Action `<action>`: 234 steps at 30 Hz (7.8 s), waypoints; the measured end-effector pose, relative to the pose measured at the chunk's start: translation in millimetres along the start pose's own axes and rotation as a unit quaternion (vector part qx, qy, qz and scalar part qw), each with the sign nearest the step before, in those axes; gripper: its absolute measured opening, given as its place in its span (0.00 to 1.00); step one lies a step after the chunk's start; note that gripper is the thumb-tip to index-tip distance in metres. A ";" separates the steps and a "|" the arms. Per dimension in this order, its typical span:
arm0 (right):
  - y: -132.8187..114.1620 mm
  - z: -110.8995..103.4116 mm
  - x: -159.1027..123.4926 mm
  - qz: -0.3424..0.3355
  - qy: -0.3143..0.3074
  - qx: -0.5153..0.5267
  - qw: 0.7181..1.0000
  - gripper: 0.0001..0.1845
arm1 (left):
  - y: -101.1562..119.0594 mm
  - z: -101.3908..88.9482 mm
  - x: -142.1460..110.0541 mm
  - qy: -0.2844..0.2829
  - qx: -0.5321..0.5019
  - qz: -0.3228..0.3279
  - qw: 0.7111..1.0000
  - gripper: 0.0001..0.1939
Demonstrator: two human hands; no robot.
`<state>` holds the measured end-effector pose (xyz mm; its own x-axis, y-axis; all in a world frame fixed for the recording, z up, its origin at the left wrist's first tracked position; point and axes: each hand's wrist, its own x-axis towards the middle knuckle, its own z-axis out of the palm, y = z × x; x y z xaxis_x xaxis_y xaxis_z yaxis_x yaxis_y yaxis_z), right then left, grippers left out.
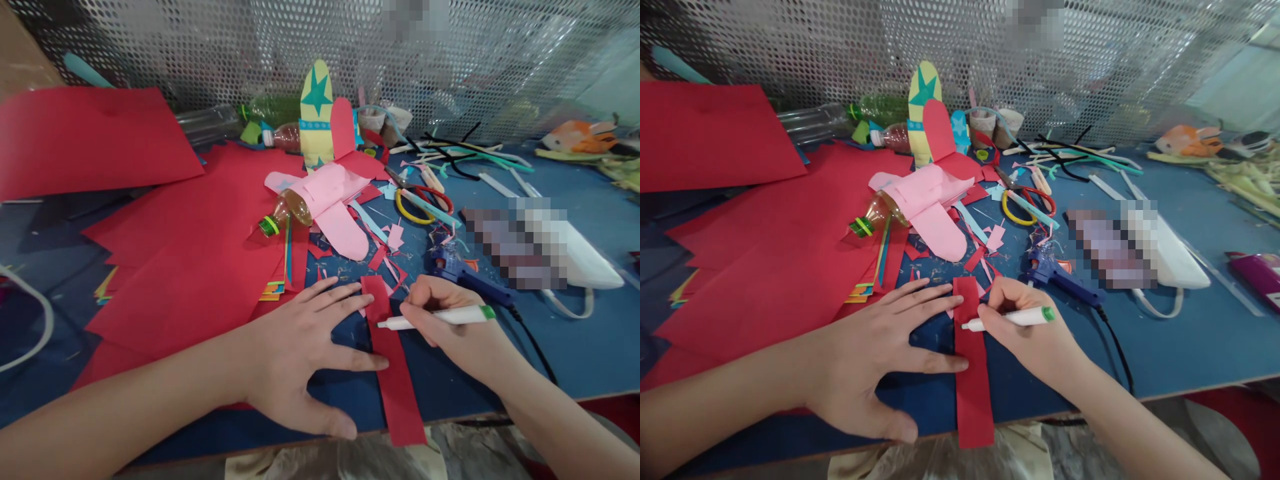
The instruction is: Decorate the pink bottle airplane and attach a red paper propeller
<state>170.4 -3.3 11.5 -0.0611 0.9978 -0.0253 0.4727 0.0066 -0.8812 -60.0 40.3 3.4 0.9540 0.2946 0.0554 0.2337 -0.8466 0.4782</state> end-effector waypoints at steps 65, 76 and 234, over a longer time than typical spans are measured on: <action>6.3 0.1 0.9 -0.011 0.061 -0.055 0.997 0.13 | -2.3 1.2 2.5 0.022 -0.029 0.005 0.999 0.34; 6.6 -5.7 -3.3 0.001 0.050 -0.047 0.998 0.14 | -4.6 5.8 -0.3 0.025 -0.019 0.009 0.999 0.35; 11.4 -16.1 -19.7 -0.044 -0.100 -0.014 0.994 0.15 | -2.3 1.2 0.4 0.041 0.033 0.019 0.998 0.24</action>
<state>191.2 -21.8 9.6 -0.2746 0.9605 -0.0445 0.4824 0.0976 -0.8705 -59.9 41.9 1.3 0.9443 0.2953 0.1451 0.2126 -0.8843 0.4157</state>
